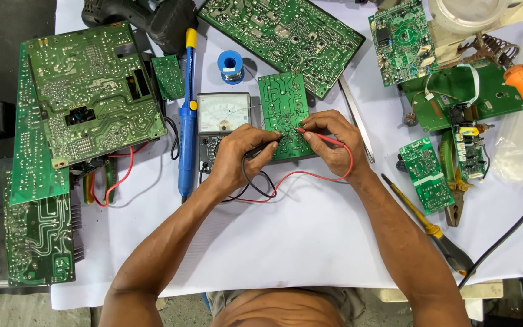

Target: Testing electronic components on circuit boards with a multimeter and desoldering them using a soldering iron and desoldering pump.

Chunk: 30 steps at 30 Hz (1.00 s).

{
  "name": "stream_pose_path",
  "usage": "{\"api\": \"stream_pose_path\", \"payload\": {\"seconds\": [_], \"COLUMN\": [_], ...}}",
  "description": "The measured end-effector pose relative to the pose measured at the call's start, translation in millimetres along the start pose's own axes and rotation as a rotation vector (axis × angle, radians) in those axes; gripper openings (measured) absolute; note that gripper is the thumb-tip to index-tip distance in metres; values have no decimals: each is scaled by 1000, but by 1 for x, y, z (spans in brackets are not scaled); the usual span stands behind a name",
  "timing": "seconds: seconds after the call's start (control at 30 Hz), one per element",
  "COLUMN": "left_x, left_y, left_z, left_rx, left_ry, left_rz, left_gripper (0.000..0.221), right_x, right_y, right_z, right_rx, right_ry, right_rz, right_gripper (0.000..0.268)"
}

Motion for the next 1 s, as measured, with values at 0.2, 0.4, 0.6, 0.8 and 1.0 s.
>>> {"api": "stream_pose_path", "payload": {"seconds": [0.2,0.4,0.6,0.8,1.0], "left_x": [6,9,11,9,4], "left_y": [0,0,1,2,8], "left_z": [-3,-2,-3,-2,0], "left_rx": [-10,23,39,42,101], "left_ry": [66,40,52,52,67], "left_rz": [10,8,-2,11,-14], "left_gripper": [13,13,14,15,17], "right_x": [-1,-8,-6,-8,-8], "right_y": [-2,-2,-5,-3,-3], "right_z": [-2,-6,-6,-5,-7], "right_rx": [-2,11,23,33,38], "right_ry": [20,25,17,-4,-7], "right_rz": [-6,2,-20,6,3], "right_gripper": [10,10,11,12,12]}}
Point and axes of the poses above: each hand's wrist, its own z-axis towards the middle knuckle, its own y-axis out of the back of the hand, x = y × z, the point moved 4 cm from there along z, towards the middle knuckle, and after that the axes turned 10 degrees about x, right-handed, at the moved point
